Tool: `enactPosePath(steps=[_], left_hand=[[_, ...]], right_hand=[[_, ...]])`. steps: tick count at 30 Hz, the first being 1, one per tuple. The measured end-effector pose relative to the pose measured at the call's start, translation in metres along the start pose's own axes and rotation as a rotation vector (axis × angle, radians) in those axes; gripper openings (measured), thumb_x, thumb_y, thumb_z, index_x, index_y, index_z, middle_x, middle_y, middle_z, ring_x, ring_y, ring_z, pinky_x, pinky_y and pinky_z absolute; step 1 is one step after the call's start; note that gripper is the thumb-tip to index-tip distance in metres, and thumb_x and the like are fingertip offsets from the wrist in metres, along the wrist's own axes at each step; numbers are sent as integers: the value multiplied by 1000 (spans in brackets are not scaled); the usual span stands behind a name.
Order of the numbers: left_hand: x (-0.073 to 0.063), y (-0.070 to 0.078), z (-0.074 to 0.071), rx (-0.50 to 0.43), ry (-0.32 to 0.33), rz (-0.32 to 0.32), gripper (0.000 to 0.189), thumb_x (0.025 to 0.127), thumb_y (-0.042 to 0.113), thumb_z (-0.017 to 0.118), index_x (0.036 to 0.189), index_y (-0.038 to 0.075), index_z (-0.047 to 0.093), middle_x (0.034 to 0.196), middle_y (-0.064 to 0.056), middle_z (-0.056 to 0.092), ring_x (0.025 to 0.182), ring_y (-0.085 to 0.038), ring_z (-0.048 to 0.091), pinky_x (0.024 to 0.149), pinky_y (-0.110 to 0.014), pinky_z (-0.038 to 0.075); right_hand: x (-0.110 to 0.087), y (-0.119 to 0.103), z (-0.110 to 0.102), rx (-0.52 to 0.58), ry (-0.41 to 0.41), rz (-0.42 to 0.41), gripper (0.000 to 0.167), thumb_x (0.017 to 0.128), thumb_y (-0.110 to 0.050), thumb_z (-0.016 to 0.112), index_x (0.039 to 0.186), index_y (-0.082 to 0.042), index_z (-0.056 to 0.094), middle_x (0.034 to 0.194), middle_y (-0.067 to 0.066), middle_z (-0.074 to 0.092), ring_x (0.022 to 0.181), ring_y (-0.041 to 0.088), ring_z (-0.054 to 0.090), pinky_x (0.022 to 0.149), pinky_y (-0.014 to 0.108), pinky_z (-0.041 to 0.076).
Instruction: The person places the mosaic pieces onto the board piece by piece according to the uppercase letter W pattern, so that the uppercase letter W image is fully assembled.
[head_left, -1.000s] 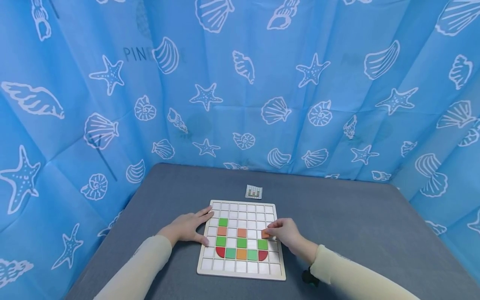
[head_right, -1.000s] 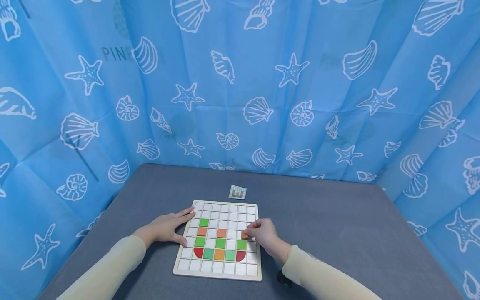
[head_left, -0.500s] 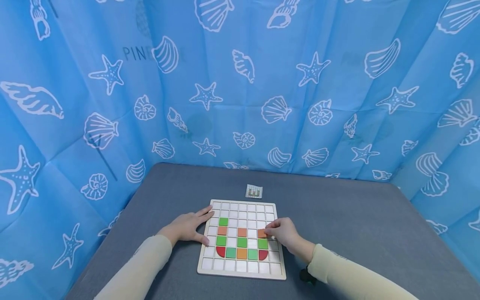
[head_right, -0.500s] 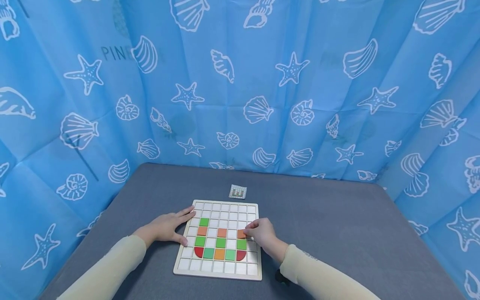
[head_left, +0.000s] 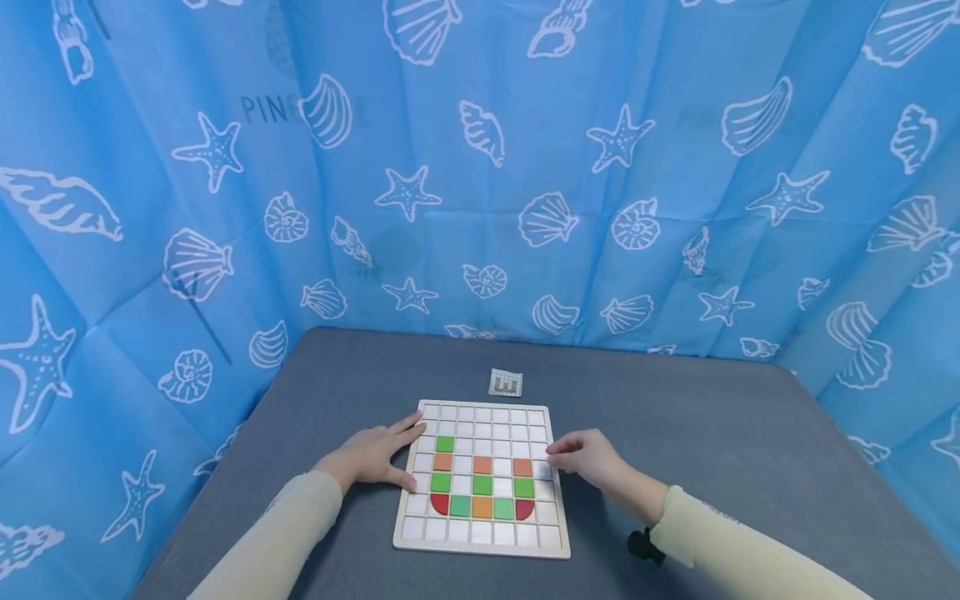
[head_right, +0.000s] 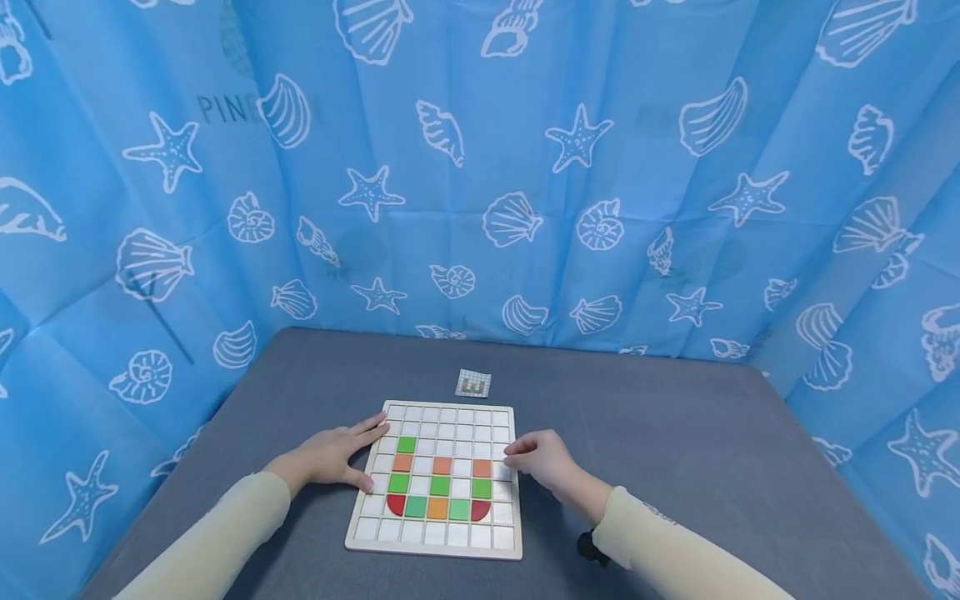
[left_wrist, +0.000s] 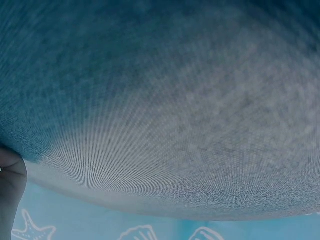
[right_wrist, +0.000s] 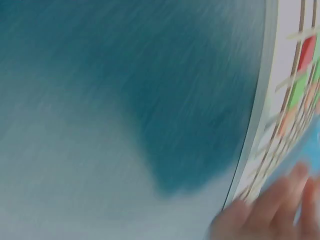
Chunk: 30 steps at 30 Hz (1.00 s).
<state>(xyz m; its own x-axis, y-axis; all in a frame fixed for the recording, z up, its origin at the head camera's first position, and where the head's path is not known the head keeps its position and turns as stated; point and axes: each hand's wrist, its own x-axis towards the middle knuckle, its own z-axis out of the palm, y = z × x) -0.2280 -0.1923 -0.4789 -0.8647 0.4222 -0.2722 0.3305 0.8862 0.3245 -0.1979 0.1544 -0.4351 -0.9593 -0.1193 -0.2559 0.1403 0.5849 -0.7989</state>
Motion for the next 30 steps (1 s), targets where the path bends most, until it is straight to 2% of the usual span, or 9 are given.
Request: enactPosePath(steps=[9,14,19,24,30], left_hand=[[-2,-1,-2,4,0,-4,104,73,69,70,155,21,29,161,3,19,136,-37,36,102,-55,34],[-3,1,-1,6,3,-15,103,73,68,71,155,22,29,161,4,19,136,-37,37,102,-54,35],[-2,2,-1,5,4,-16,103,73,68,71,155,22,29,161,4,19,136,-37,37,102,-55,35],[-1,1,1,2,7,-4,103,72,68,71,155,21,30,161,3,19,136,-37,37,102,-55,35],[0,0,2,4,7,-4,105,72,69,71,155,21,29,161,2,19,136,-38,36,102,-56,34]], right_hand=[[-3,19,-66,14,-455,-140,33,95,-11,62,121,9,61,91,4,64,80,18,55,70,37,45],[-4,37,-96,30,-636,-202,38,96,-9,60,124,15,55,93,7,63,77,14,52,67,32,43],[-9,56,-117,75,-747,-232,38,96,-5,59,125,19,51,101,12,62,82,11,56,71,29,48],[-15,78,-131,145,-831,-217,39,97,-1,56,126,23,45,104,10,60,87,10,57,76,27,48],[-24,97,-141,141,-847,-168,36,95,2,58,123,22,48,100,8,57,85,11,53,74,25,45]])
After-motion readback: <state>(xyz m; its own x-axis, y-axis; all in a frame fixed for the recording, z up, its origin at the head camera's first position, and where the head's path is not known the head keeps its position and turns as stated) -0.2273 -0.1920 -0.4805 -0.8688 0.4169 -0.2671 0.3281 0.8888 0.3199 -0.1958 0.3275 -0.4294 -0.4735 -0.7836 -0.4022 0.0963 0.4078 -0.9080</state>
